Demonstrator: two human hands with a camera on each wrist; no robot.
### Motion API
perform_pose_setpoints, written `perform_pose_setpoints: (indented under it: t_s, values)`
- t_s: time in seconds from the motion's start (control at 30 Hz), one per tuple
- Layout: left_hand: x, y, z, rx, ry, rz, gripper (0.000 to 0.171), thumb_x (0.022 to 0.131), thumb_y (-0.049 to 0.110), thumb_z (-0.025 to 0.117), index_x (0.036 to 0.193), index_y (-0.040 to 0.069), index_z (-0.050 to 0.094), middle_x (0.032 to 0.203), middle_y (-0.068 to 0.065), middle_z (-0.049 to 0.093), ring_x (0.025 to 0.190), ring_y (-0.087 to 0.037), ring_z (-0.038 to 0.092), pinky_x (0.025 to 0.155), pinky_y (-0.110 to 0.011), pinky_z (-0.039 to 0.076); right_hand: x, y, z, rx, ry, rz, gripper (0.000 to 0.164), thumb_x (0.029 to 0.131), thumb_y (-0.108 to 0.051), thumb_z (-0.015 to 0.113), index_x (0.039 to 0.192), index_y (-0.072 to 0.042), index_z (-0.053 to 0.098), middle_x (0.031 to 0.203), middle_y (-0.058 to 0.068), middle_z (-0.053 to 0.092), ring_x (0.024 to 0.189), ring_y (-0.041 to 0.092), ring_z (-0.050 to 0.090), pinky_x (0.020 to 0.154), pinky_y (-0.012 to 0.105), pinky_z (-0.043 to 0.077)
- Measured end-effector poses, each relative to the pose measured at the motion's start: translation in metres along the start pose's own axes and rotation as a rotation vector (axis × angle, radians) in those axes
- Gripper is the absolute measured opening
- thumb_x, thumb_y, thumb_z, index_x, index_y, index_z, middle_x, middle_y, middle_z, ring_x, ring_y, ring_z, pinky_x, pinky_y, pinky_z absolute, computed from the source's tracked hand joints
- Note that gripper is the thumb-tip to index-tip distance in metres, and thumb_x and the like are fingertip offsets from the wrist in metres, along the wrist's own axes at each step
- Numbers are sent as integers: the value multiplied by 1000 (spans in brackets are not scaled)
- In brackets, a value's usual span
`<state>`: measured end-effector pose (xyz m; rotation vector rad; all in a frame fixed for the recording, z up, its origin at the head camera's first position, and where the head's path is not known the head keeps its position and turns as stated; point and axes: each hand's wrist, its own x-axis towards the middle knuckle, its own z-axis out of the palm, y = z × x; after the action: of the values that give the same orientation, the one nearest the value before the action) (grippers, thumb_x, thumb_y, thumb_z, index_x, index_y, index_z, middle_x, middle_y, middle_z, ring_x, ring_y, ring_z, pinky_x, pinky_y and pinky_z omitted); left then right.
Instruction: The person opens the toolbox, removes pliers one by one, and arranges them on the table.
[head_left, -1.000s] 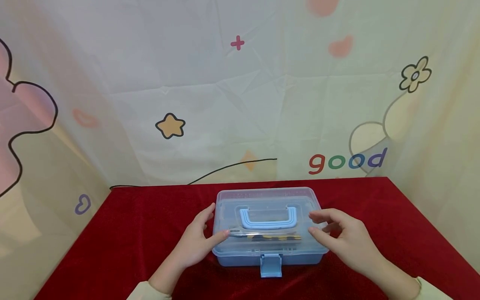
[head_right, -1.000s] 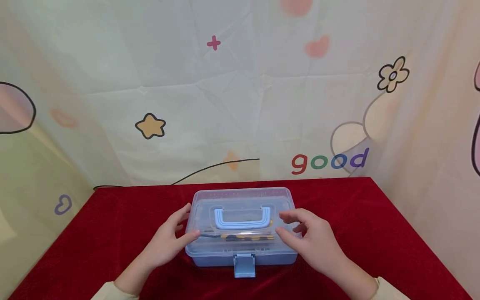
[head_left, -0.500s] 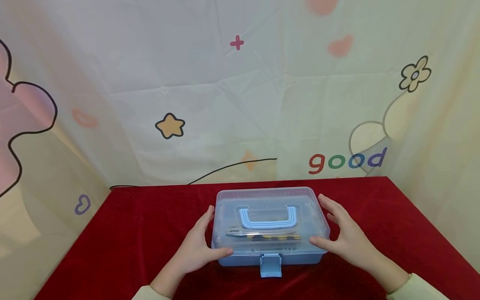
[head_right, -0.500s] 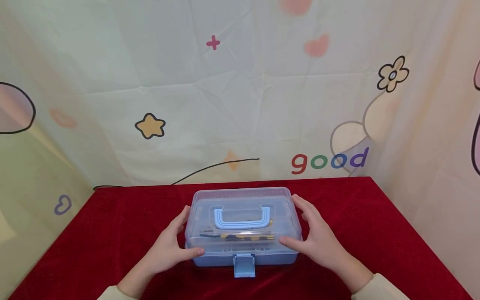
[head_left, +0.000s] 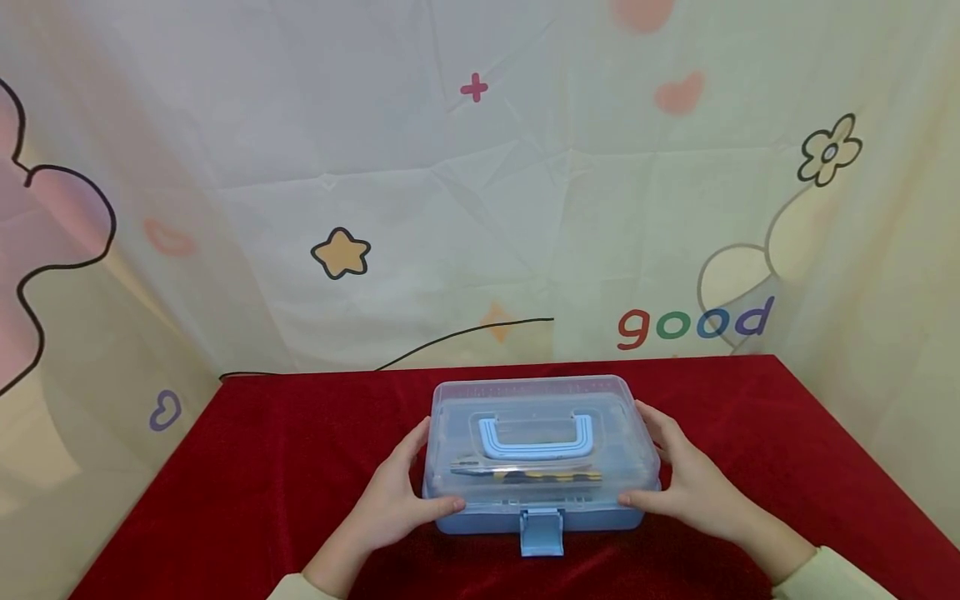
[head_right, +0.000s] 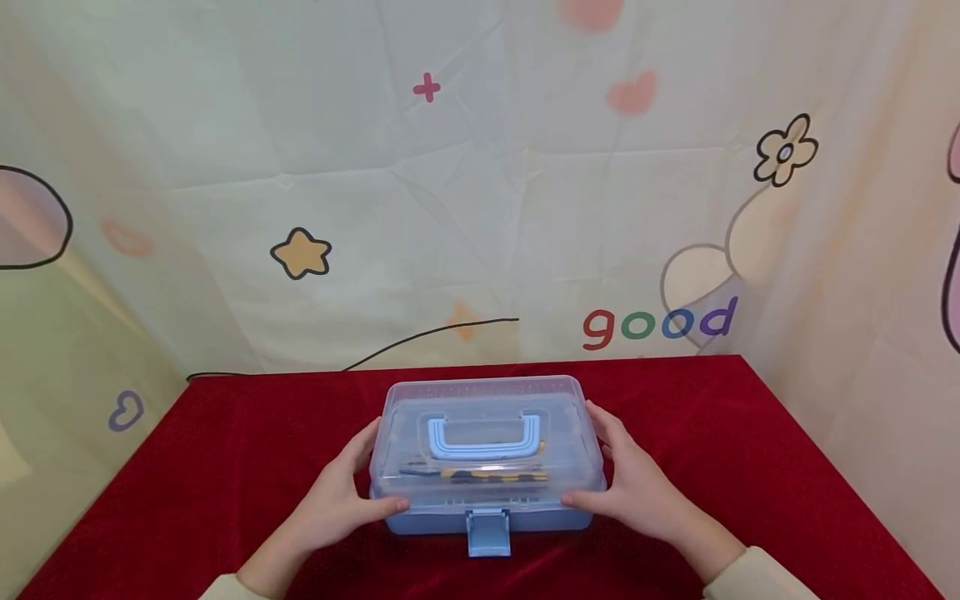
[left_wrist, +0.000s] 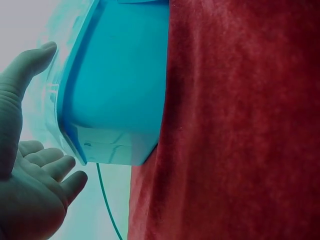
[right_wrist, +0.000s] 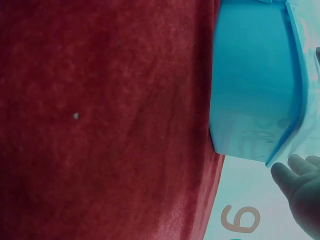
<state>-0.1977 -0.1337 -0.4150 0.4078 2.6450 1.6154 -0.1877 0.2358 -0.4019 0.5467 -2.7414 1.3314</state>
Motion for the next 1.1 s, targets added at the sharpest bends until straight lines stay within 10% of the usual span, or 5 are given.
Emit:
perform_pose_setpoints:
  t_s: [1.1]
  values:
    - [15, 18, -13, -14, 0, -31, 91, 69, 37, 81, 142, 21, 29, 142, 0, 45, 129, -21, 41, 109, -51, 34, 17, -21, -21, -61, 64, 75, 85, 78, -38, 75, 145, -12, 30, 140, 20, 45, 105, 33, 58, 68, 37, 59]
